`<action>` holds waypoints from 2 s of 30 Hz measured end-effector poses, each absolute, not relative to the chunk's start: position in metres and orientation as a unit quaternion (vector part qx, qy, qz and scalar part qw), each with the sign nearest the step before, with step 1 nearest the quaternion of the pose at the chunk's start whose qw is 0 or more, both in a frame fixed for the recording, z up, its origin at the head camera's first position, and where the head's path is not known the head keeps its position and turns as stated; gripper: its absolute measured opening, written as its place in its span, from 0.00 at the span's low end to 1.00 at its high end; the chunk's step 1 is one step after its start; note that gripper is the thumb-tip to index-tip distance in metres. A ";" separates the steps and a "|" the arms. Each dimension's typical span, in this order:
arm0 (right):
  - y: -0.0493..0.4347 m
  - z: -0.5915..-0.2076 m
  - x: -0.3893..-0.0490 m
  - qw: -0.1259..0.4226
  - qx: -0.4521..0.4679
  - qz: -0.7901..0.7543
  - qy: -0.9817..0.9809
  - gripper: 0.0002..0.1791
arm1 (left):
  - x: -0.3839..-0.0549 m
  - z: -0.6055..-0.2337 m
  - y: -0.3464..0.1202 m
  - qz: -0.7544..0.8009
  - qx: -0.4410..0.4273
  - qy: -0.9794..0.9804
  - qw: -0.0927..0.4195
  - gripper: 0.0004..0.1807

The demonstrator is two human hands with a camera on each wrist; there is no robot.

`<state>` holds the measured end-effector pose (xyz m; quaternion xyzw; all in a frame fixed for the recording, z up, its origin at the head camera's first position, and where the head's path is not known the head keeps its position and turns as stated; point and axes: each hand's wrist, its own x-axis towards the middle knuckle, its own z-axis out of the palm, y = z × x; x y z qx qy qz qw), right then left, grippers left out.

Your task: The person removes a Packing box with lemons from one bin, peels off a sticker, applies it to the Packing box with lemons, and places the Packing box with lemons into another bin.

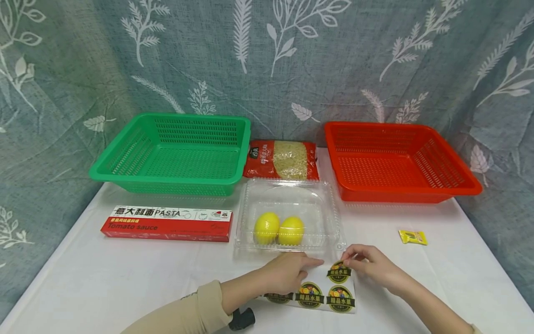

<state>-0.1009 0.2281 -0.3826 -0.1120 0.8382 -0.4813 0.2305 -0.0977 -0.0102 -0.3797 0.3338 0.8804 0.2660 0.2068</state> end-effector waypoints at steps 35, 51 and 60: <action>0.248 -0.372 -0.105 0.228 -0.049 -0.529 0.816 0.10 | -0.075 -0.377 -0.006 0.119 0.321 0.931 0.124 0.31; 0.238 -0.362 -0.102 0.230 -0.027 -0.543 0.807 0.13 | -0.078 -0.371 -0.023 0.258 0.343 0.898 0.093 0.16; 0.227 -0.354 -0.103 0.213 -0.048 -0.545 0.810 0.15 | -0.084 -0.366 -0.029 0.374 0.299 0.868 0.133 0.15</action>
